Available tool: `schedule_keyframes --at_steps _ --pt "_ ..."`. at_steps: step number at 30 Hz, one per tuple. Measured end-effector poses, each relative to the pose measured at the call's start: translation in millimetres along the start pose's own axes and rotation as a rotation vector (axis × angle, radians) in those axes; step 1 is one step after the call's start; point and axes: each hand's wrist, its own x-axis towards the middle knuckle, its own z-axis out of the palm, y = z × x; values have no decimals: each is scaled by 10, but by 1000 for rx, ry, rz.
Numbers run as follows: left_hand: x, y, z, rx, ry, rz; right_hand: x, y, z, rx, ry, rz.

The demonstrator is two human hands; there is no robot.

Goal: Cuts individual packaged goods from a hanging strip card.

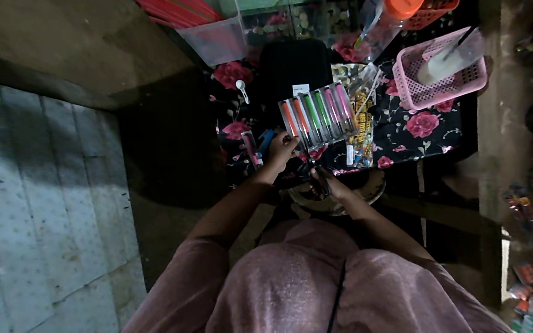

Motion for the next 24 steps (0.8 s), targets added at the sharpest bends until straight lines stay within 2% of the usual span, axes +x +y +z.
schedule_keyframes --at_steps 10,16,24 --pt "-26 -30 -14 -16 -27 -23 26 166 77 59 105 -59" --pt "-1 -55 -9 33 -34 -37 40 203 21 -26 132 -113" --pt "8 -70 36 -28 7 -29 70 251 -42 -102 134 -137"
